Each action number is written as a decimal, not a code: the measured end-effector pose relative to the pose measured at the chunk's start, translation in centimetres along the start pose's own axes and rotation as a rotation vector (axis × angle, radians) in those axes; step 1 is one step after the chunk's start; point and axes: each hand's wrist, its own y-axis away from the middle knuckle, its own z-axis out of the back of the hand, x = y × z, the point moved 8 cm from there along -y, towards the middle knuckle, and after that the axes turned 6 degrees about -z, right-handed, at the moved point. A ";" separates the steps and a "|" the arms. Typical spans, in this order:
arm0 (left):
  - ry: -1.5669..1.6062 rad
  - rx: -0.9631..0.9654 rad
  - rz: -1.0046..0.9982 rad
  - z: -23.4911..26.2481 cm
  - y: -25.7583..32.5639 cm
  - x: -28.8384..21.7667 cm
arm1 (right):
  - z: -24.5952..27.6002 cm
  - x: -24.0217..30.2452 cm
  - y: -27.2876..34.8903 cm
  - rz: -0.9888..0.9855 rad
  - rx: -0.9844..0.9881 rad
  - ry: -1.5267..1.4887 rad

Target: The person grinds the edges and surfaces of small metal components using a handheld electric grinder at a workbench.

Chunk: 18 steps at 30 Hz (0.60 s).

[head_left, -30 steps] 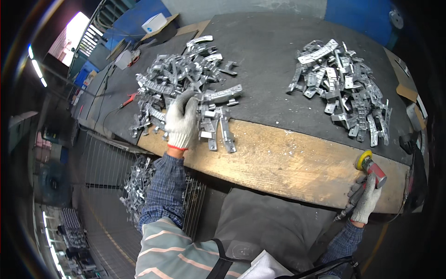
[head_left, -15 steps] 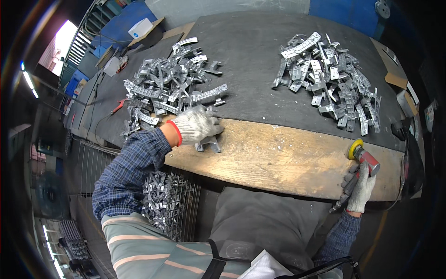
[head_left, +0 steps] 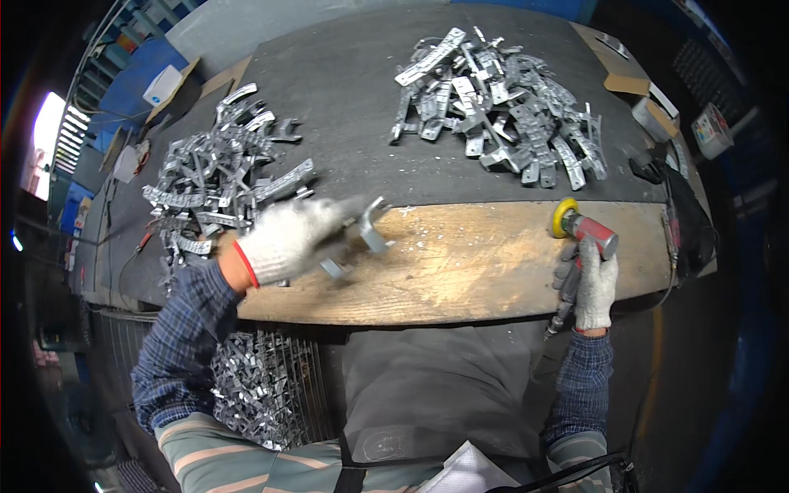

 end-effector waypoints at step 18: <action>0.486 0.066 0.059 -12.0 -5.6 -8.9 | -7.1 5.9 11.1 0.101 0.471 0.899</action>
